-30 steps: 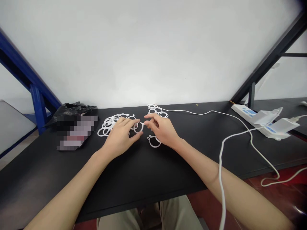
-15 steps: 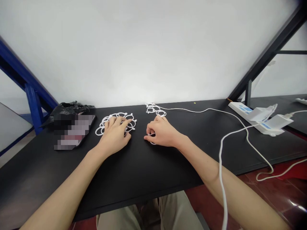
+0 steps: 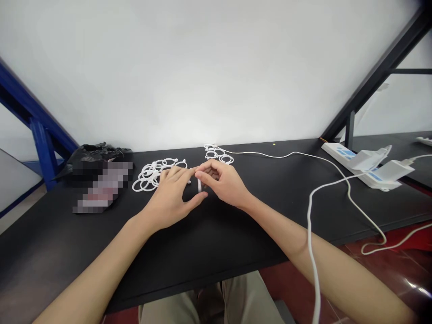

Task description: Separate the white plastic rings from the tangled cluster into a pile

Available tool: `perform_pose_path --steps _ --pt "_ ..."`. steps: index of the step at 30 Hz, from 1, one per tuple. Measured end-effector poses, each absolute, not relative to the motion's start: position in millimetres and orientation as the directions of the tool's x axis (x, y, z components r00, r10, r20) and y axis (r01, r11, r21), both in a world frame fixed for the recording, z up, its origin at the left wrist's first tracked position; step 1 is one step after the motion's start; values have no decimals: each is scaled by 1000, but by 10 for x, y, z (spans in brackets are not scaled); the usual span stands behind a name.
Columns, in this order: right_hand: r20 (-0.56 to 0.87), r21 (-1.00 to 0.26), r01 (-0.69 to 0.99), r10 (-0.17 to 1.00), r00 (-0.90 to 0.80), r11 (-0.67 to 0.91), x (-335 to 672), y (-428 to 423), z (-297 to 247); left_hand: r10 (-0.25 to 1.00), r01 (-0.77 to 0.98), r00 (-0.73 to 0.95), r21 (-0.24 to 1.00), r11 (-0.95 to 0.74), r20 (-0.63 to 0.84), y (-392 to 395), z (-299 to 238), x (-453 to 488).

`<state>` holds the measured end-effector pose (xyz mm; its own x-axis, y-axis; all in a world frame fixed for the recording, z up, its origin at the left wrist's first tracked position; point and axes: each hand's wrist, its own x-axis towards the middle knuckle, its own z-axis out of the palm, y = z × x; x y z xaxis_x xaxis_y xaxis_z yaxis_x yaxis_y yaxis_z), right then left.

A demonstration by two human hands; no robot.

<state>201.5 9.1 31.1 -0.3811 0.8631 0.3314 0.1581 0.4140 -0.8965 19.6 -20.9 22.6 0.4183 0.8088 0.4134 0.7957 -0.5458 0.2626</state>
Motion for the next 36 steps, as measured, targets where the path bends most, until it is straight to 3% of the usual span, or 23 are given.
perform_pose_path --steps 11,27,31,36 --pt "430 -784 256 793 -432 565 2002 83 264 815 786 378 313 -534 439 -103 129 152" --pt "371 -857 210 846 -384 471 2001 145 230 791 759 402 315 -570 462 -113 125 174" --pt "361 -867 226 873 -327 443 2002 177 211 823 803 304 336 -492 479 -91 173 106" --pt "423 -802 378 886 -189 463 2087 288 219 853 886 29 382 -263 521 31 239 -125"
